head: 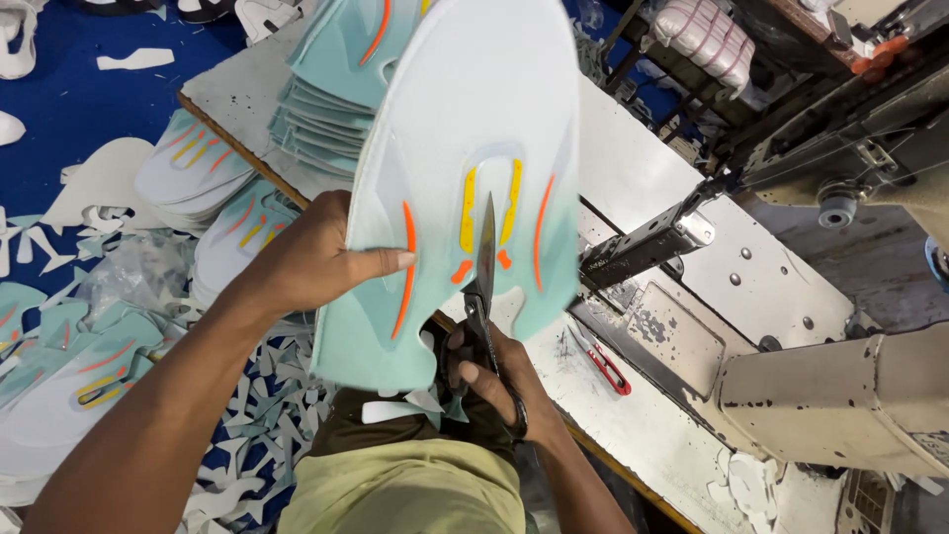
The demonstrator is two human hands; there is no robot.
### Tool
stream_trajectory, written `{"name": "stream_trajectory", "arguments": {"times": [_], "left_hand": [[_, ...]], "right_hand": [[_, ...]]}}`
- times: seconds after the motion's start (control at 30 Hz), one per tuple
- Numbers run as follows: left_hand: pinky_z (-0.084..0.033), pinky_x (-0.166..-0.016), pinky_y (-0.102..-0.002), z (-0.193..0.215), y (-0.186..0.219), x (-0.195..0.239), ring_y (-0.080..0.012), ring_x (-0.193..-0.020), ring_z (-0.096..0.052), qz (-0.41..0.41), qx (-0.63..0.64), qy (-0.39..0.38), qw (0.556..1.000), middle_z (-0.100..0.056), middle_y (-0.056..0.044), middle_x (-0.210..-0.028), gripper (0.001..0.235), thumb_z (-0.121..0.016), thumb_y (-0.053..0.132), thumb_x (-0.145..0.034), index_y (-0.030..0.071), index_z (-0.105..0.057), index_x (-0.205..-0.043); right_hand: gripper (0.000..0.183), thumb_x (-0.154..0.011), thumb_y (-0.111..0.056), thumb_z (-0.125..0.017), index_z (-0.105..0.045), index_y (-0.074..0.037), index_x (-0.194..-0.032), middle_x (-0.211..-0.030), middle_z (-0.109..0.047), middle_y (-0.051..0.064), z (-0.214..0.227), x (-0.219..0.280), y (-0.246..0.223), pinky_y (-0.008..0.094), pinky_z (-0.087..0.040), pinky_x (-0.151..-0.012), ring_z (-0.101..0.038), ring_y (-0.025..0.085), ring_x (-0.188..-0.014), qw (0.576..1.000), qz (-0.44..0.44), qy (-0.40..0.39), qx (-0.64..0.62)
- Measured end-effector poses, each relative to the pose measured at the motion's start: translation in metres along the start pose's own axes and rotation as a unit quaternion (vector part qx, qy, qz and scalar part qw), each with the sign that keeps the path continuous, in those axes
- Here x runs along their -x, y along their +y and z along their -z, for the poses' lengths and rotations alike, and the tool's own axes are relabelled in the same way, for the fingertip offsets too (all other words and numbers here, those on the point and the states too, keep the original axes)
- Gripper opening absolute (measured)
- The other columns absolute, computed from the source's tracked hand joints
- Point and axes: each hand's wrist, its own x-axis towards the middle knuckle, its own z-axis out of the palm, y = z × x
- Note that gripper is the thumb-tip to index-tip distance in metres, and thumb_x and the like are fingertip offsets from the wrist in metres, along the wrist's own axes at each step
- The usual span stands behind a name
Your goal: Trimming excess material from printed shoe upper components using scissors.
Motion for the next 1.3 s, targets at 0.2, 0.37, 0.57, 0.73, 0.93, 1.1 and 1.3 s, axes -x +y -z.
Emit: {"name": "stream_trajectory", "arguments": {"times": [0.2, 0.37, 0.57, 0.73, 0.93, 1.1, 1.3], "left_hand": [[-0.057, -0.089, -0.034, 0.002, -0.001, -0.005, -0.0157, -0.100, -0.071, 0.010, 0.090, -0.039, 0.995, -0.078, -0.007, -0.109, 0.046, -0.081, 0.012, -0.076, 0.005, -0.069, -0.120], [-0.057, -0.094, -0.035, 0.002, -0.021, -0.008, -0.0167, -0.108, -0.069, 0.034, 0.207, -0.053, 0.976, -0.073, -0.008, -0.118, 0.062, -0.081, 0.006, -0.074, 0.004, -0.060, -0.133], [-0.057, -0.094, -0.036, -0.005, -0.019, -0.006, -0.0187, -0.108, -0.070, 0.080, 0.233, -0.075, 0.966, -0.073, -0.009, -0.119, 0.064, -0.080, 0.002, -0.072, 0.004, -0.060, -0.133], [-0.055, -0.097, -0.036, -0.009, -0.028, -0.006, -0.0185, -0.112, -0.068, 0.068, 0.261, -0.086, 0.959, -0.070, -0.009, -0.122, 0.068, -0.080, 0.003, -0.073, 0.005, -0.057, -0.136], [-0.055, -0.096, -0.035, -0.007, -0.022, -0.004, -0.0170, -0.110, -0.068, 0.053, 0.233, -0.086, 0.967, -0.071, -0.008, -0.121, 0.068, -0.083, 0.006, -0.071, 0.006, -0.058, -0.134], [-0.058, -0.087, -0.033, -0.003, -0.009, 0.000, -0.0160, -0.097, -0.071, 0.022, 0.182, -0.067, 0.981, -0.078, -0.008, -0.108, 0.050, -0.085, 0.009, -0.074, 0.001, -0.069, -0.120], [-0.059, -0.080, -0.029, -0.021, 0.002, -0.003, -0.0091, -0.086, -0.071, -0.018, 0.117, 0.044, 0.992, -0.079, -0.005, -0.097, 0.031, -0.080, 0.013, -0.082, 0.001, -0.075, -0.110]], "right_hand": [[0.037, -0.096, -0.033, -0.061, -0.056, 0.001, -0.112, -0.082, -0.064, 0.006, 0.000, 0.004, 0.006, 0.032, -0.050, -0.072, -0.061, 0.016, -0.077, 0.999, 0.026, -0.014, 0.022], [0.028, -0.098, -0.025, -0.062, -0.060, 0.003, -0.099, -0.070, -0.062, 0.007, -0.003, 0.006, 0.019, 0.032, -0.048, -0.062, -0.058, 0.016, -0.064, 1.000, -0.012, 0.016, 0.000], [0.021, -0.096, -0.017, -0.059, -0.057, 0.001, -0.108, -0.079, -0.064, 0.004, -0.004, 0.005, -0.007, 0.028, -0.049, -0.067, -0.057, 0.011, -0.072, 0.999, 0.040, 0.003, 0.023], [0.018, -0.096, -0.015, -0.061, -0.059, 0.002, -0.103, -0.072, -0.062, 0.005, -0.006, 0.003, 0.000, 0.029, -0.047, -0.062, -0.056, 0.012, -0.065, 1.000, -0.011, 0.029, -0.003], [0.017, -0.096, -0.014, -0.061, -0.057, 0.000, -0.103, -0.074, -0.060, 0.003, 0.001, -0.004, -0.002, 0.029, -0.048, -0.061, -0.056, 0.011, -0.066, 0.999, 0.037, 0.032, 0.022], [0.016, -0.095, -0.016, -0.063, -0.059, 0.000, -0.100, -0.069, -0.059, 0.003, 0.004, 0.002, 0.016, 0.029, -0.047, -0.059, -0.055, 0.011, -0.063, 0.994, 0.035, 0.046, 0.097], [0.021, -0.090, -0.017, -0.063, -0.060, 0.001, -0.101, -0.070, -0.061, 0.005, 0.000, 0.001, -0.019, 0.032, -0.048, -0.061, -0.056, 0.015, -0.063, 0.995, 0.012, 0.019, 0.098]]}}
